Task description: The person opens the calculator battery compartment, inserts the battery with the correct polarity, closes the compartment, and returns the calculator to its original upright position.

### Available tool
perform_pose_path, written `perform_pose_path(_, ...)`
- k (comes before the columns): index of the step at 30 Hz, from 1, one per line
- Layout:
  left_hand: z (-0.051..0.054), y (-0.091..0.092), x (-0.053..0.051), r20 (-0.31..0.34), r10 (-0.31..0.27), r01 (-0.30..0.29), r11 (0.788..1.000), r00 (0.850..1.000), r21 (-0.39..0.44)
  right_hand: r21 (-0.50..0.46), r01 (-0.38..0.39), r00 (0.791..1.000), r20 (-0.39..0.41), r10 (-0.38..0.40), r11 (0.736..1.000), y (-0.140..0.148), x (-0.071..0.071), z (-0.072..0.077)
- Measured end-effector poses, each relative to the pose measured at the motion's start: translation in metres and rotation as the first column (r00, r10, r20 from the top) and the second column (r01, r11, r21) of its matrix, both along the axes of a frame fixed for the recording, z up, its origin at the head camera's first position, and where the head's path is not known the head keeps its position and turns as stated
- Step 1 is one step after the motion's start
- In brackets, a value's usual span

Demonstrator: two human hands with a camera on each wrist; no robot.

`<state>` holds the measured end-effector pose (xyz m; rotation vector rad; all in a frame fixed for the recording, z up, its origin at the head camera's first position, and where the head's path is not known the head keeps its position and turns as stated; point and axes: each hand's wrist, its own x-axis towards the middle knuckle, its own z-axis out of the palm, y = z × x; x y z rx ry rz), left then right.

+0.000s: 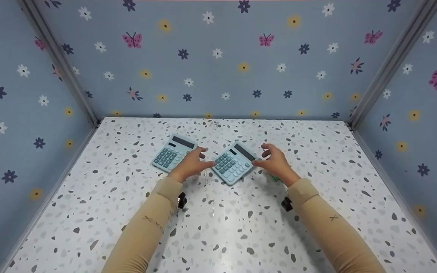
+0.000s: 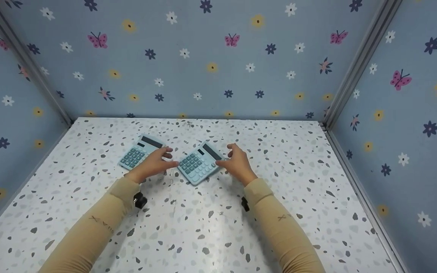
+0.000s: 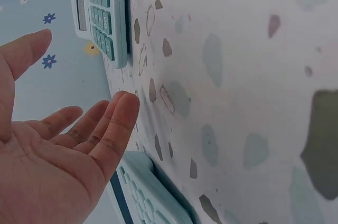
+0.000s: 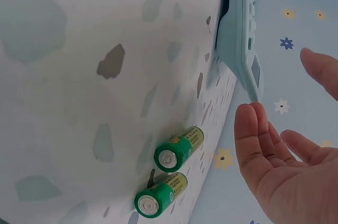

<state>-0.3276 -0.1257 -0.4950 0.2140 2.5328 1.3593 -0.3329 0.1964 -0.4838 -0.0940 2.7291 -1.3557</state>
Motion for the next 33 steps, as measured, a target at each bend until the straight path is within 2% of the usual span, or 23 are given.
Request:
perform_pose_path(10, -0.004, 0.005, -0.003, 0.036, 0.023, -0.024, 0.999, 0.999, 0.031, 0.019, 0.014, 0.999, 0.046, -0.015, 1.0, -0.005, -0.006, -0.006)
perform_pose_path(19, -0.007, 0.013, -0.007, 0.038, 0.049, -0.049, 0.999, 0.998, 0.009, -0.061, 0.026, 0.99, 0.141, -0.017, 0.998, -0.012, -0.008, -0.012)
perform_pose_path(23, -0.008, 0.016, -0.008, 0.043, 0.042, -0.042, 0.999, 0.998, 0.011, -0.104, 0.048, 0.983, 0.182, -0.028, 0.993, -0.015, -0.012, -0.017)
perform_pose_path(26, -0.009, 0.018, -0.009, 0.058, 0.033, -0.034, 0.999, 0.998, 0.021, -0.101, 0.073, 0.978, 0.203, -0.051, 0.992, -0.016, -0.015, -0.021)
perform_pose_path(33, -0.008, 0.023, -0.009, 0.05, 0.039, -0.037, 0.999, 0.998, -0.04, -0.083, 0.092, 0.971, 0.227, -0.071, 0.992, -0.019, -0.021, -0.025)
